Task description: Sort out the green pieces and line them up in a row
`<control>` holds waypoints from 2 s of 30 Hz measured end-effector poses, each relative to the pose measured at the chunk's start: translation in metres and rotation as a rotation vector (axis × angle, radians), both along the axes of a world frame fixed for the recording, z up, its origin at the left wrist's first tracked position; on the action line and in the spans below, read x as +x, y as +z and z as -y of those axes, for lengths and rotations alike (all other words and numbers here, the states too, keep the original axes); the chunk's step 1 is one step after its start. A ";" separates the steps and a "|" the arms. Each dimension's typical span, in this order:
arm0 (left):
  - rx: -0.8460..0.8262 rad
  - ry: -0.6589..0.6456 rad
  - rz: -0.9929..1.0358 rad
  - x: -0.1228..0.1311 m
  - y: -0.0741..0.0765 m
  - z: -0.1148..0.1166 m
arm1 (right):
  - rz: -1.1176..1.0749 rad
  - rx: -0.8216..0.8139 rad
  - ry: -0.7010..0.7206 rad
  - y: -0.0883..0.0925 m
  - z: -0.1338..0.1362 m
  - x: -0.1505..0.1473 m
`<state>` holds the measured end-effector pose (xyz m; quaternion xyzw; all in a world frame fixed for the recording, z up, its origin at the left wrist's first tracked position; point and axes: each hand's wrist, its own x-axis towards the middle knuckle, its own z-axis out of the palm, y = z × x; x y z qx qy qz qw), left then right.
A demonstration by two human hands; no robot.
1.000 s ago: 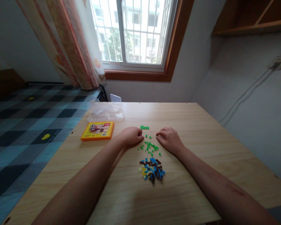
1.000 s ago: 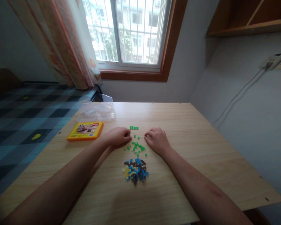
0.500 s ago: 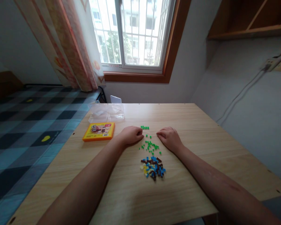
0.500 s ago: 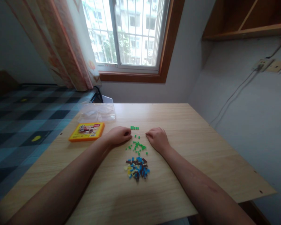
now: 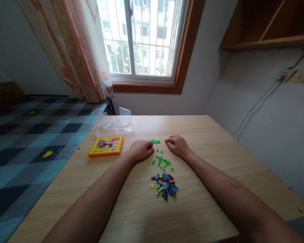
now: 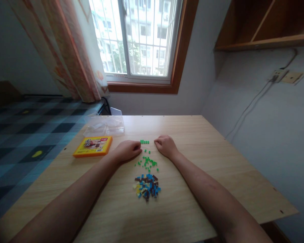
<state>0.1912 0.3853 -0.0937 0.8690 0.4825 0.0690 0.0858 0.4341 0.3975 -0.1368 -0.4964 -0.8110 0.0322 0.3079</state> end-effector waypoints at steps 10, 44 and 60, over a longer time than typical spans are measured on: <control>0.076 0.186 0.081 0.010 -0.011 0.003 | -0.051 -0.017 0.126 -0.001 -0.003 0.001; 0.098 0.420 0.515 0.000 -0.019 -0.011 | 0.078 -0.013 0.119 -0.003 0.003 -0.003; 0.125 0.401 0.525 0.000 -0.022 -0.012 | 0.011 0.005 0.139 -0.002 0.003 -0.003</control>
